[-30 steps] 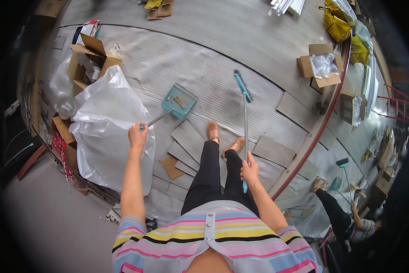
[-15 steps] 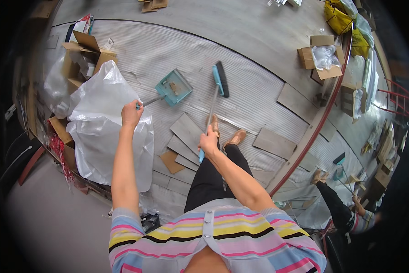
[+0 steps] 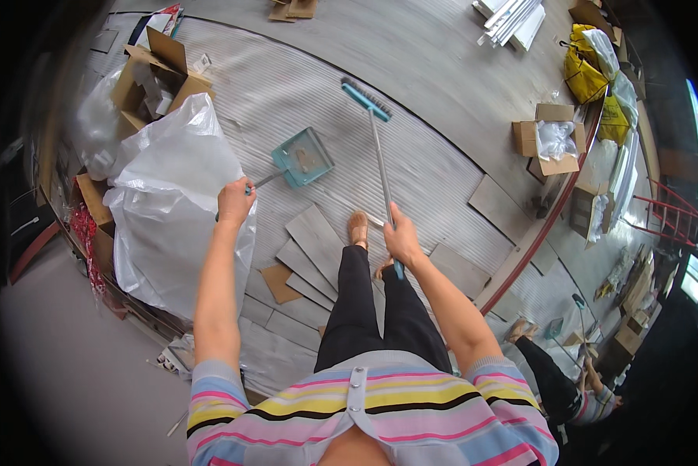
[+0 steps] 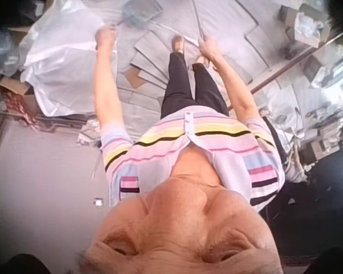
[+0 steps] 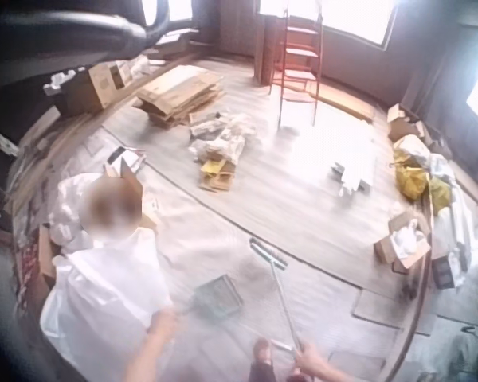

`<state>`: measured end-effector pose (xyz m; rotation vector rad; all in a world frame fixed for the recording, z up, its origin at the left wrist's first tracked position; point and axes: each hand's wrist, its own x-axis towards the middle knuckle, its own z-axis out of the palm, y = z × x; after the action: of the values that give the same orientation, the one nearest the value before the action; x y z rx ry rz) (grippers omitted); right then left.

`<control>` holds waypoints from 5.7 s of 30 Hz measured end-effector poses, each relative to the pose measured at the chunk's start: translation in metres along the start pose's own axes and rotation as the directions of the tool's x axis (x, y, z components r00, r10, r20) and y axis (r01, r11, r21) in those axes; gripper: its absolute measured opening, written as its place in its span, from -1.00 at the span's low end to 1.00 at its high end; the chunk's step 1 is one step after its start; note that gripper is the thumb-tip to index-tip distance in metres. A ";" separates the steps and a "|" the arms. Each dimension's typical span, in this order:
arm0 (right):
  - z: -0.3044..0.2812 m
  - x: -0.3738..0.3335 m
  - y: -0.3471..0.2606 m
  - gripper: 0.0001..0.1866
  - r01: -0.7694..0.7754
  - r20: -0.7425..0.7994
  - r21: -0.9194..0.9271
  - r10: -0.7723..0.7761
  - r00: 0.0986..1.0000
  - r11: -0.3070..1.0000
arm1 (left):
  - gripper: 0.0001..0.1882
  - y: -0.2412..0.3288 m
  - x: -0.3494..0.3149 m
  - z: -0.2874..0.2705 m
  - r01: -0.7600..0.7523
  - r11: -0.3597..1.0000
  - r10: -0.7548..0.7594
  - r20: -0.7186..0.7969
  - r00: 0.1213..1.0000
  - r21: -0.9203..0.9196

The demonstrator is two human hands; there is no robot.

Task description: The person sweeps a wooden floor with a broom and dustpan, collecting debris into the dustpan. They move from a room with a blue beanbag chair into a cluttered storage area with cardboard boxes and plastic sheeting, continuing to sweep and gather trash.

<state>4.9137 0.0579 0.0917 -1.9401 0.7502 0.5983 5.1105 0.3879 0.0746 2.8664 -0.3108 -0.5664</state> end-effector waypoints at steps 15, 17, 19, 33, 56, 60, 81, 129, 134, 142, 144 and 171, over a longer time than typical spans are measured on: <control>-0.042 -0.028 -0.001 -0.39 -0.420 0.562 0.259 0.217 0.798 0.870 | -0.83 0.011 -0.014 0.006 -0.029 0.998 0.027 -0.049 0.998 -0.053; -0.050 -0.050 -0.015 -0.41 -0.407 0.593 0.315 0.157 0.790 0.857 | -0.79 0.009 -0.031 -0.001 -0.043 0.989 0.026 -0.114 0.993 -0.144; -0.072 -0.076 -0.014 -0.36 -0.387 0.557 0.435 0.094 0.825 0.813 | -0.77 0.043 -0.028 -0.002 -0.045 0.982 0.038 -0.041 0.998 -0.184; -0.217 -0.009 -0.109 -0.36 -0.155 0.251 0.702 -0.038 0.967 0.695 | -0.71 0.151 0.061 -0.084 0.103 0.967 -0.160 -0.242 0.957 -0.232; -0.581 0.295 -0.214 -0.29 0.048 -0.037 0.864 -0.032 0.999 0.501 | -0.70 0.457 0.457 -0.238 -0.146 0.884 -0.043 -0.388 0.921 -0.445; -0.618 0.342 -0.246 -0.29 0.044 -0.067 0.868 0.029 0.997 0.495 | -0.66 0.502 0.544 -0.264 -0.209 0.878 0.033 -0.379 0.925 -0.432; -0.836 0.609 -0.319 -0.31 0.093 -0.204 0.875 0.186 0.961 0.476 | -0.72 0.766 0.907 -0.367 -0.359 0.853 0.281 -0.245 0.928 -0.379; -1.152 0.881 -0.313 -0.37 -0.125 -0.274 0.701 0.426 0.862 0.702 | -0.71 1.014 1.170 -0.304 -0.263 0.910 0.261 -0.051 0.964 -0.322; -1.244 1.019 -0.203 -0.31 -0.134 -0.395 0.306 0.254 0.883 0.943 | -0.75 1.047 1.125 -0.292 -0.136 0.936 0.097 -0.132 0.987 -0.326; -1.305 1.153 -0.131 -0.32 -0.300 -0.328 -0.011 0.280 0.902 0.954 | -0.77 1.094 1.045 -0.270 0.087 0.920 -0.174 -0.199 0.964 -0.382; -1.260 1.133 -0.127 -0.29 -0.275 -0.242 0.111 0.294 0.925 0.955 | -0.76 1.111 1.029 -0.268 0.169 0.915 -0.256 -0.204 0.945 -0.366; -1.212 1.225 -0.294 -0.77 -0.239 -0.159 0.265 0.287 0.945 0.934 | -0.73 1.053 1.011 -0.131 0.588 0.723 -0.665 -0.134 0.735 -0.363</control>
<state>6.0929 -1.2272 -0.0261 -1.6979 1.1680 0.4534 5.9020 -0.8454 0.0881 2.6390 0.7760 -0.2877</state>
